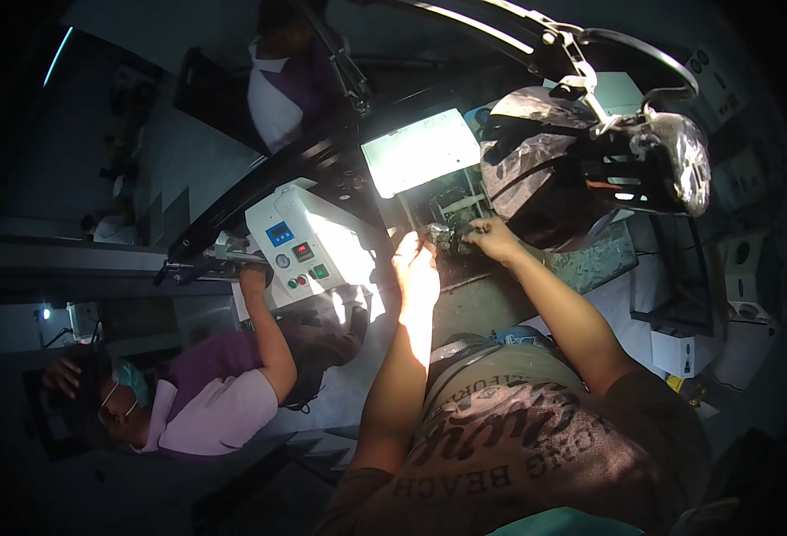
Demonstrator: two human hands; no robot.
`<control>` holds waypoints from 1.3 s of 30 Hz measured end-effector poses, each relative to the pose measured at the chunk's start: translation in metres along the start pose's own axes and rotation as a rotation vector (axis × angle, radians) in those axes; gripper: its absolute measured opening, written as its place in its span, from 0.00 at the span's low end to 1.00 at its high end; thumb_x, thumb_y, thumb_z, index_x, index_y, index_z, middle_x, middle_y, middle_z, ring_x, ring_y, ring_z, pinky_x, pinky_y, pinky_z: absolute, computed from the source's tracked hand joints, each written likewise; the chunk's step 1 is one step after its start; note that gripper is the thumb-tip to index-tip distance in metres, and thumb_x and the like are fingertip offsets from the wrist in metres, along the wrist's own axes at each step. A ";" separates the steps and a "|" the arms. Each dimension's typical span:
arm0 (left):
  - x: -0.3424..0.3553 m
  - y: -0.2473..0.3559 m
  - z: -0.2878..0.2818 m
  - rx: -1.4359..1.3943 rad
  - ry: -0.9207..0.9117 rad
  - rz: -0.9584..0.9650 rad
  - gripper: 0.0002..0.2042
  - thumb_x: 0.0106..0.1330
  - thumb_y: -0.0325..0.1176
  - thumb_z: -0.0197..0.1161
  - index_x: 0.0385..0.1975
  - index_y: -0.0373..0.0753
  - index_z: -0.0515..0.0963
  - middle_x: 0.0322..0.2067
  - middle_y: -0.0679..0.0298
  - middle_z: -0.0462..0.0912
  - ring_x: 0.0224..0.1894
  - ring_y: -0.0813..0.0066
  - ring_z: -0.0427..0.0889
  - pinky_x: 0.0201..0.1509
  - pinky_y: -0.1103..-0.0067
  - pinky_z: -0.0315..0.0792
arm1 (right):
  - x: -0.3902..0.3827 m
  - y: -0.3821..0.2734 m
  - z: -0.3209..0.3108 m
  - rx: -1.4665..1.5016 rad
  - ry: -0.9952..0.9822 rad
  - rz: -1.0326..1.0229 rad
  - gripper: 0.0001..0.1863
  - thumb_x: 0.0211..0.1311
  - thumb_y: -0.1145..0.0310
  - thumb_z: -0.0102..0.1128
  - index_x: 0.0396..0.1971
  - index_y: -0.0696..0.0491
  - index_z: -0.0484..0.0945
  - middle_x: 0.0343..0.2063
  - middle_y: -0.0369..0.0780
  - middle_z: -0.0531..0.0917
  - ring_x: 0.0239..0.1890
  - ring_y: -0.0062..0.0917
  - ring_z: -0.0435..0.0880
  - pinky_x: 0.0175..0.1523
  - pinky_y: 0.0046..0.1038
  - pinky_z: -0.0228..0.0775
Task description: The person adjusts an overhead lamp, then holds and polishes dental prosthetics against a rotating wheel at the workstation.
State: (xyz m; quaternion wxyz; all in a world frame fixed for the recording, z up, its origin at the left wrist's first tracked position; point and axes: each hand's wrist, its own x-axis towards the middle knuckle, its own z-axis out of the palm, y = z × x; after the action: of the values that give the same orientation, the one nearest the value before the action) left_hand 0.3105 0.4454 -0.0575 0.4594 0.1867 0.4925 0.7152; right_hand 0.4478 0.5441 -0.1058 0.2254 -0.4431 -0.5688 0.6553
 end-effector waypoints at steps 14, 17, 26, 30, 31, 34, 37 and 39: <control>0.051 -0.113 -0.041 -0.121 0.132 -0.150 0.13 0.53 0.12 0.48 0.37 0.31 0.70 0.37 0.57 0.76 0.38 0.69 0.76 0.44 0.75 0.71 | 0.008 -0.005 0.019 -0.529 -0.014 -0.577 0.20 0.44 0.73 0.55 0.40 0.65 0.75 0.38 0.56 0.78 0.42 0.43 0.79 0.49 0.32 0.69; 0.057 -0.124 -0.027 -0.112 0.169 -0.241 0.12 0.54 0.12 0.48 0.36 0.32 0.70 0.35 0.59 0.75 0.36 0.71 0.75 0.40 0.78 0.70 | 0.027 0.045 0.007 -0.521 0.120 -0.358 0.17 0.47 0.72 0.57 0.39 0.62 0.77 0.37 0.53 0.79 0.41 0.42 0.79 0.49 0.31 0.68; 0.077 -0.154 -0.040 -0.366 0.340 -0.143 0.07 0.53 0.14 0.52 0.25 0.35 0.73 0.19 0.63 0.73 0.15 0.75 0.70 0.17 0.83 0.63 | 0.054 0.045 0.022 -0.525 0.215 -0.013 0.13 0.50 0.68 0.61 0.35 0.58 0.81 0.32 0.50 0.81 0.37 0.39 0.81 0.46 0.30 0.69; 0.080 -0.159 -0.047 -0.388 0.480 -0.353 0.06 0.52 0.15 0.54 0.26 0.35 0.73 0.18 0.63 0.73 0.13 0.77 0.68 0.15 0.84 0.62 | 0.058 0.048 0.023 -0.488 0.170 -0.001 0.12 0.49 0.69 0.61 0.34 0.58 0.81 0.30 0.50 0.82 0.35 0.38 0.81 0.44 0.30 0.69; 0.079 -0.160 -0.044 -0.442 0.455 -0.332 0.06 0.52 0.16 0.54 0.25 0.35 0.72 0.18 0.63 0.73 0.13 0.76 0.68 0.14 0.84 0.62 | 0.058 0.053 0.018 -0.448 0.146 -0.041 0.12 0.48 0.70 0.61 0.34 0.58 0.81 0.29 0.50 0.82 0.34 0.37 0.81 0.43 0.30 0.69; 0.078 -0.163 -0.038 -0.374 0.447 -0.416 0.06 0.53 0.16 0.54 0.26 0.36 0.72 0.18 0.62 0.73 0.13 0.76 0.69 0.14 0.83 0.63 | 0.061 0.056 0.011 -0.426 0.128 -0.059 0.12 0.48 0.70 0.61 0.34 0.58 0.81 0.29 0.50 0.82 0.32 0.34 0.82 0.42 0.29 0.70; 0.078 -0.155 -0.037 -0.384 0.474 -0.483 0.07 0.54 0.17 0.53 0.29 0.37 0.72 0.20 0.62 0.73 0.14 0.76 0.69 0.15 0.82 0.63 | 0.060 0.048 0.014 -0.464 0.116 -0.007 0.13 0.47 0.69 0.62 0.34 0.59 0.81 0.32 0.50 0.81 0.36 0.36 0.80 0.45 0.30 0.69; 0.081 -0.154 -0.034 -0.389 0.465 -0.468 0.08 0.54 0.16 0.53 0.30 0.37 0.72 0.20 0.63 0.73 0.15 0.75 0.70 0.16 0.82 0.64 | 0.061 0.048 0.013 -0.452 0.083 -0.002 0.14 0.47 0.68 0.62 0.35 0.59 0.80 0.36 0.51 0.80 0.42 0.41 0.79 0.49 0.32 0.68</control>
State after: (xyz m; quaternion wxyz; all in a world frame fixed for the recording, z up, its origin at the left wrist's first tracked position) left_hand 0.3175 0.5100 -0.2225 0.5132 -0.1889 0.4678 0.6943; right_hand 0.4161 0.5735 -0.1709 0.1444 -0.5083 -0.6917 0.4923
